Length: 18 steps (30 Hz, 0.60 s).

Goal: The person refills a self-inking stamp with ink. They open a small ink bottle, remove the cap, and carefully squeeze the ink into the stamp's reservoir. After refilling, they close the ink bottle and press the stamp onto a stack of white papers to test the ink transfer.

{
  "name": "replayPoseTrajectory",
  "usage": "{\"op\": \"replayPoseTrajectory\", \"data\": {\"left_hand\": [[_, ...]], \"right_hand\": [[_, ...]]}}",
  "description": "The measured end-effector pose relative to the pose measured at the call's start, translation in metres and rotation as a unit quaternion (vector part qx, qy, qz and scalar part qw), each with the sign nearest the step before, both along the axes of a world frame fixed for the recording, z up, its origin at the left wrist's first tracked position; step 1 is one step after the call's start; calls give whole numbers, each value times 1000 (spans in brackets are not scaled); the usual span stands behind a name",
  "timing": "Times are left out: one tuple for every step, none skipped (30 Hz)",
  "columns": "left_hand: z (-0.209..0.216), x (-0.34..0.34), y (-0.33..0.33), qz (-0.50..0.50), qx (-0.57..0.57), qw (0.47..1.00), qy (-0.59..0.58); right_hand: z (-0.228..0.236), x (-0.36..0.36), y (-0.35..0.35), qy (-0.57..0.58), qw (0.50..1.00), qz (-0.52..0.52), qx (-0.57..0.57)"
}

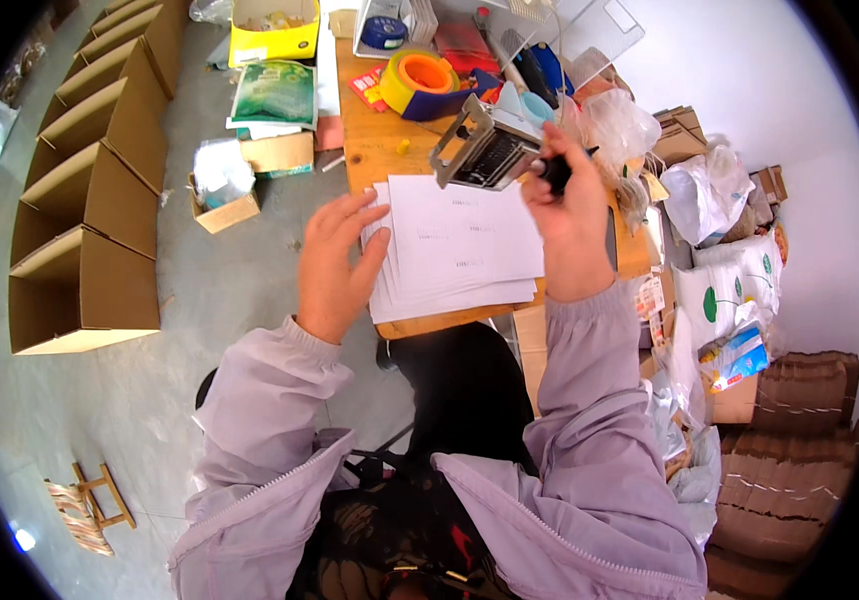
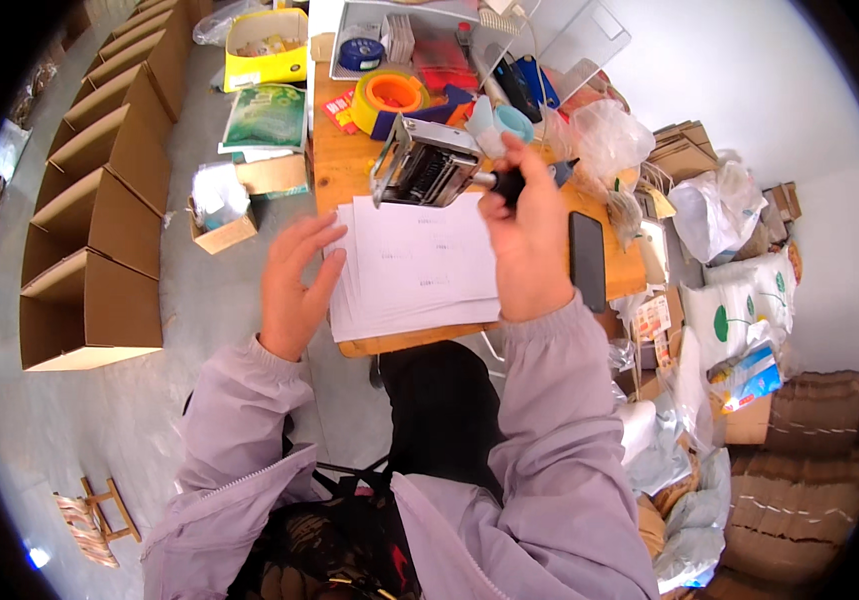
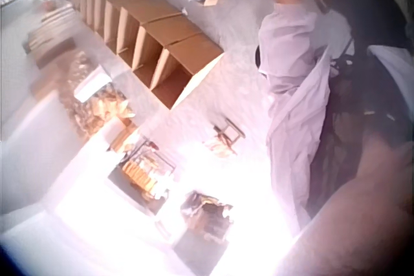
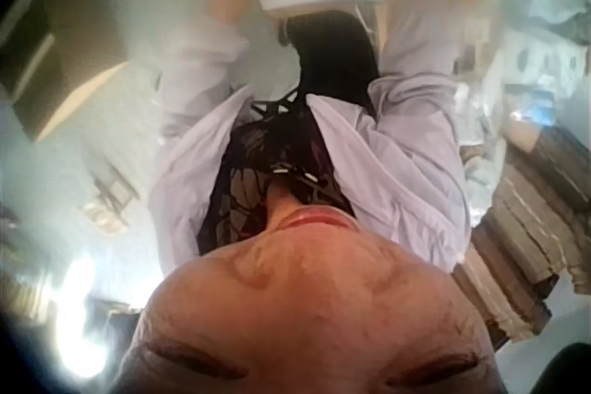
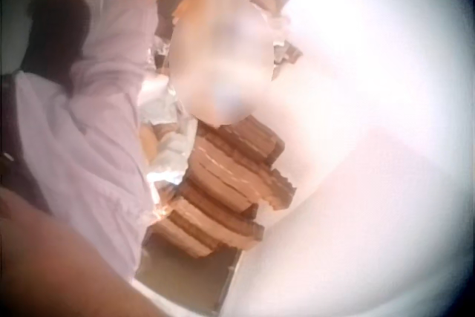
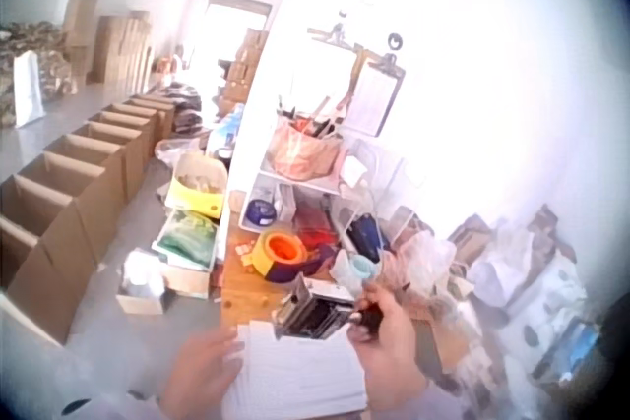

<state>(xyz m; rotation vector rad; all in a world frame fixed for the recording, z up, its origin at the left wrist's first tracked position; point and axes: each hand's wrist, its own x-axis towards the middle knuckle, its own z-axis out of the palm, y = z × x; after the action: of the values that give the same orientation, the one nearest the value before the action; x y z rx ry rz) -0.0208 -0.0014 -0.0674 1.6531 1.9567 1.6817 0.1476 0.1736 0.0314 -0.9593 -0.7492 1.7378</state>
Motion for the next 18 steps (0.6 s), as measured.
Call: {"op": "replayPoseTrajectory", "data": {"left_hand": [[0,-1,-2,-10,7,1000,-22],[-1,0,-2,-18,12,999,-44],[0,1,-2,-26,18,997,-65],[1,4,-2,-28,36,996,-75],[4,6,-1,-30,42,995,-87],[7,8,-1,-31,49,994,-98],[11,10,-2,-34,56,992,-111],[10,12,-3,-33,54,990,-130],[8,13,-3,-33,52,987,-148],[9,14,-3,-37,51,984,-167],[10,15,-4,-50,56,980,-184],[12,15,-7,-64,61,976,-200],[14,17,-9,-77,66,971,-217],[8,19,-9,-106,65,947,-297],[7,20,-11,-98,72,949,-291],[10,20,-12,-92,78,950,-288],[12,20,-13,-86,85,951,-285],[12,19,-11,-80,89,954,-273]], "right_hand": [[-6,-6,-8,27,999,16,-34],[-12,-11,-14,65,995,43,-57],[-16,-18,-23,90,992,44,-81],[-20,-27,-33,113,987,47,-105],[-24,-34,-43,134,981,49,-130],[-27,-41,-51,156,976,58,-141],[-28,-46,-60,176,970,65,-153],[-31,-52,-68,195,964,73,-166],[-33,-60,-77,198,963,74,-168],[-34,-66,-85,200,963,71,-168],[-34,-70,-91,202,963,68,-168],[-39,-73,-95,220,957,101,-161],[-42,-76,-98,220,958,94,-160],[-43,-79,-101,220,959,87,-158],[-44,-83,-105,221,959,80,-157],[-43,-87,-109,207,963,64,-158],[-40,-91,-114,193,967,48,-158],[-37,-94,-118,178,971,32,-159]]}}
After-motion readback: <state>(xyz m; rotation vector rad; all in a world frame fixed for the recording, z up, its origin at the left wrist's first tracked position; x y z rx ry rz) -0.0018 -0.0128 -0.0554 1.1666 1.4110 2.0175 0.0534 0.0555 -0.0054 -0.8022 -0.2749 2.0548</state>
